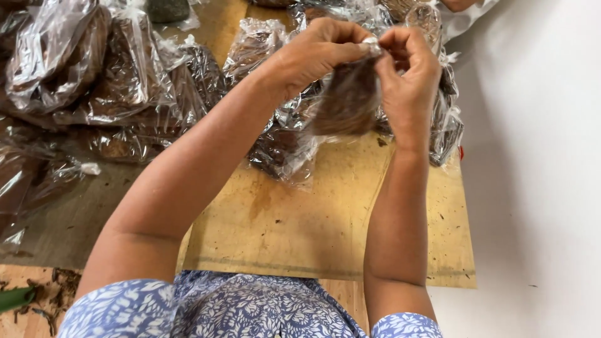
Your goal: The person repeatedly picks up plastic bags containing dark brown food items, folds the open ends, and ties them shut by hand. They place the sealed bags onto a pile on the wooden table. Another person is visible in the background performing similar actions.
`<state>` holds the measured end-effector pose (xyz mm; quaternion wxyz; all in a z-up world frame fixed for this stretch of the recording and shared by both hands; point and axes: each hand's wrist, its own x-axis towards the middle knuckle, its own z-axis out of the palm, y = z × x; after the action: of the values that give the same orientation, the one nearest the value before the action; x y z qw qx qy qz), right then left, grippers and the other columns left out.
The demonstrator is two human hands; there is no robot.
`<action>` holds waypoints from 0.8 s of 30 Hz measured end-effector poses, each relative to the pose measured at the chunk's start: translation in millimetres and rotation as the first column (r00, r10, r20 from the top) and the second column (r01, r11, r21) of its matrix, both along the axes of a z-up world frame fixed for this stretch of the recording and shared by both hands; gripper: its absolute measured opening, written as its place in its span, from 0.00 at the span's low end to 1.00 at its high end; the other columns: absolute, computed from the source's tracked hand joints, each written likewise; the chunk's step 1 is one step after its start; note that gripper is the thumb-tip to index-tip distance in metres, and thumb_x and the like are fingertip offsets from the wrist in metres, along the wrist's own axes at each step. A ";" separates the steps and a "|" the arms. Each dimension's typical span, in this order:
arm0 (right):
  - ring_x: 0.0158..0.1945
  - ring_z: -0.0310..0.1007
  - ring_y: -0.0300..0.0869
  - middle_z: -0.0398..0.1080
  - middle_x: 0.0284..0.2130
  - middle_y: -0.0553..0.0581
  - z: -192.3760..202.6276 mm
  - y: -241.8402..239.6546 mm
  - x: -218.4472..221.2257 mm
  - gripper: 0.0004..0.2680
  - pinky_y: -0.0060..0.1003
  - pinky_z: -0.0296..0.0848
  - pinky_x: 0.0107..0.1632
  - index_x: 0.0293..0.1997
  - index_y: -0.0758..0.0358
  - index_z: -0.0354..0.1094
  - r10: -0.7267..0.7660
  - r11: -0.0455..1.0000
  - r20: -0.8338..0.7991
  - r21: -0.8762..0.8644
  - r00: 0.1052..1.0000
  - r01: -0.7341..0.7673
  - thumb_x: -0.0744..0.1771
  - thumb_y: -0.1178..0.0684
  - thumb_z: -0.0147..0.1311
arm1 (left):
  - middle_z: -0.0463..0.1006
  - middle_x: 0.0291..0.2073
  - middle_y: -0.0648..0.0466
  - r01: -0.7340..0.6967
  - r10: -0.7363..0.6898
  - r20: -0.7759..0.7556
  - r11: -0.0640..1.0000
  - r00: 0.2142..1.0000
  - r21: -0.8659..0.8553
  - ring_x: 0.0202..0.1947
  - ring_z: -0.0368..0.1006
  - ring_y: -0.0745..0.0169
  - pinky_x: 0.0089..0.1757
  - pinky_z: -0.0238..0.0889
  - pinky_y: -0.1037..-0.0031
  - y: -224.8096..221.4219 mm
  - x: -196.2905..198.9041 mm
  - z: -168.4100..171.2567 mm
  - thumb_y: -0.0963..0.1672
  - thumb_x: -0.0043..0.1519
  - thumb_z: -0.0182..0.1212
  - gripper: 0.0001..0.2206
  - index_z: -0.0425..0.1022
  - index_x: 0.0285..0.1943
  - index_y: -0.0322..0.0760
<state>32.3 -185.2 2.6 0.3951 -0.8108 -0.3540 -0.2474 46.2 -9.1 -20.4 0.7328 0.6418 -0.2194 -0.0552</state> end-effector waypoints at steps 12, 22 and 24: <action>0.35 0.66 0.42 0.65 0.34 0.56 -16.2 45.7 12.9 0.06 0.34 0.70 0.37 0.41 0.65 0.60 -0.033 0.999 0.304 -0.029 0.952 0.043 0.71 0.54 0.42 | 0.74 0.37 0.55 -0.061 0.059 -0.018 0.992 0.998 -0.108 0.39 0.71 0.67 0.45 0.69 0.78 38.3 -7.2 8.8 0.42 0.56 0.61 0.18 0.66 0.54 0.32; 0.34 0.62 0.36 0.61 0.33 0.52 -23.0 76.7 15.1 0.01 0.26 0.73 0.37 0.41 0.64 0.59 0.167 0.923 -0.252 0.380 0.953 -0.061 0.69 0.60 0.44 | 0.74 0.40 0.51 -0.194 0.172 0.247 0.979 0.954 0.067 0.42 0.74 0.63 0.42 0.75 0.78 66.7 -44.1 21.7 0.33 0.54 0.58 0.16 0.67 0.50 0.34; 0.29 0.60 0.32 0.63 0.30 0.47 -28.3 77.0 18.7 0.13 0.23 0.62 0.33 0.48 0.56 0.55 0.350 0.879 -0.422 0.455 0.836 -0.139 0.67 0.40 0.47 | 0.78 0.44 0.50 -0.298 0.224 0.231 0.882 0.947 0.365 0.42 0.77 0.57 0.34 0.82 0.73 86.9 -60.0 42.4 0.40 0.58 0.56 0.15 0.67 0.54 0.42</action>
<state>51.0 -108.2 -25.7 0.6605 -0.6931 -0.2851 -0.0467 -13.7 77.9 22.0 0.5655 0.8024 -0.1811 0.0602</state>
